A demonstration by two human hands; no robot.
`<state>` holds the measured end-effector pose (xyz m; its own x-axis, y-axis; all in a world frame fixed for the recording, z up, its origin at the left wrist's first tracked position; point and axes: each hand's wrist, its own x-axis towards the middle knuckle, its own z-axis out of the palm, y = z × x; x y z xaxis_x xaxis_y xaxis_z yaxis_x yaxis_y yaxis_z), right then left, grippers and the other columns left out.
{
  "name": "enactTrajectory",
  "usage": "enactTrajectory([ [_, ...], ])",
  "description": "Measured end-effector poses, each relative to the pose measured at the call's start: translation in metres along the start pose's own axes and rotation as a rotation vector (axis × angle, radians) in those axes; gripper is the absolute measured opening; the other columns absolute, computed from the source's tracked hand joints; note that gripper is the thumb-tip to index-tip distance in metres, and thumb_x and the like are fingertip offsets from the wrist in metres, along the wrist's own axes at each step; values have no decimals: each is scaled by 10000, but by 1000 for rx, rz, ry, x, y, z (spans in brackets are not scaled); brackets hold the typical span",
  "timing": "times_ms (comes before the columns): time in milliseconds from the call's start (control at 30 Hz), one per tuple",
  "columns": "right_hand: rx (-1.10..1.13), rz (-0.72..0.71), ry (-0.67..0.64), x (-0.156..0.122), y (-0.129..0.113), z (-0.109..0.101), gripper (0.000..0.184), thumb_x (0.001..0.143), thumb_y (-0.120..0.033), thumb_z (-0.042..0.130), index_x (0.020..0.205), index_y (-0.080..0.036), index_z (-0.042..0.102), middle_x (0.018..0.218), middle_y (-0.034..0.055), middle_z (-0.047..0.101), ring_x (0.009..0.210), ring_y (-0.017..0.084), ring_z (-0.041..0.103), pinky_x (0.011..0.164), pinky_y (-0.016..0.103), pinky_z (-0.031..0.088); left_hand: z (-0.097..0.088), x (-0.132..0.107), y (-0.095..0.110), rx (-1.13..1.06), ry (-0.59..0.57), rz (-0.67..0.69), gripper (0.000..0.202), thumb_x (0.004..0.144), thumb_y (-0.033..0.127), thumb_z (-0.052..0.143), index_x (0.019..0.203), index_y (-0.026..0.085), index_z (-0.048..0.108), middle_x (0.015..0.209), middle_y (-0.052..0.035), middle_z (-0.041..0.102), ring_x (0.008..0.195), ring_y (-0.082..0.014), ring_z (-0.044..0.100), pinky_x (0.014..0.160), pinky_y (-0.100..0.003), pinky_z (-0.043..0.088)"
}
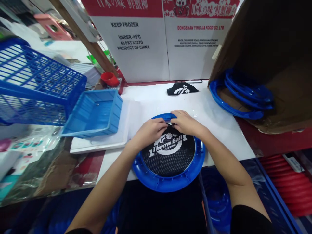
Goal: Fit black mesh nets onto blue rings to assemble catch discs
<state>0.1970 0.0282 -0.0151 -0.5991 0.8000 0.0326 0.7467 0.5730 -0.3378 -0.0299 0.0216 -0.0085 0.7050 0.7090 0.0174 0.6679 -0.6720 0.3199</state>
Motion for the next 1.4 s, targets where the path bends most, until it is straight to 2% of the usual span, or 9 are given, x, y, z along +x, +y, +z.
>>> enactTrajectory([
  [100,118,-28,12,4,7,4,159,998,-202,667,1069,-226,807,1569,132,613,1470,357,560,1238,610,473,-10,9,-1,-26,-34,-59,330,1029,124,471,1100,165,790,1142,-115,786,1029,-263,734,918,-398,563],
  [233,258,-24,19,5,15,-2,156,1012,-251,650,987,-233,803,1486,117,679,1389,337,627,1205,620,495,-15,21,3,69,-32,-94,350,997,81,444,1133,154,759,1116,-133,766,964,-267,728,870,-401,567],
  [467,397,88,-60,5,15,-13,343,1070,-285,524,846,-203,770,1573,136,637,1446,321,607,1255,569,446,12,14,-6,73,83,63,339,1003,86,473,1195,142,747,1122,-141,739,1049,-293,700,908,-430,574],
  [567,400,147,-14,5,14,-14,318,1036,-270,565,784,-216,752,1502,107,698,1369,305,664,1224,531,476,15,11,-9,78,141,72,361,1001,76,474,1247,153,727,1153,-134,735,1066,-291,689,907,-428,567],
  [667,418,208,94,6,15,-11,273,978,-276,652,716,-226,709,1298,90,792,1206,266,733,1149,474,524,13,11,-11,64,138,59,403,1008,76,467,1326,166,697,1146,-123,728,1060,-281,681,904,-418,554],
  [767,478,255,165,7,16,-8,215,908,-261,726,702,-223,675,1164,84,808,1091,244,747,1054,436,566,13,11,-12,72,122,49,420,1020,87,455,1363,158,687,1140,-132,721,1045,-283,668,896,-417,539],
  [867,505,260,160,8,19,-6,165,876,-257,746,730,-223,678,1153,79,800,1075,242,739,1028,433,570,15,11,-13,121,124,70,413,1015,88,461,1340,163,705,1136,-136,718,1033,-284,649,867,-402,521],
  [1067,514,264,88,7,20,-11,190,926,-270,670,740,-229,676,1234,70,786,1113,240,728,1077,437,543,16,10,-11,213,119,79,442,1012,62,458,1369,156,701,1135,-153,709,994,-289,624,820,-399,502],
  [1400,441,279,135,9,14,-6,184,843,-184,622,668,-230,587,1161,64,797,1022,227,722,1011,393,545,17,12,-9,252,93,29,486,1015,34,424,1382,188,702,1107,-141,669,955,-274,592,815,-387,488],
])
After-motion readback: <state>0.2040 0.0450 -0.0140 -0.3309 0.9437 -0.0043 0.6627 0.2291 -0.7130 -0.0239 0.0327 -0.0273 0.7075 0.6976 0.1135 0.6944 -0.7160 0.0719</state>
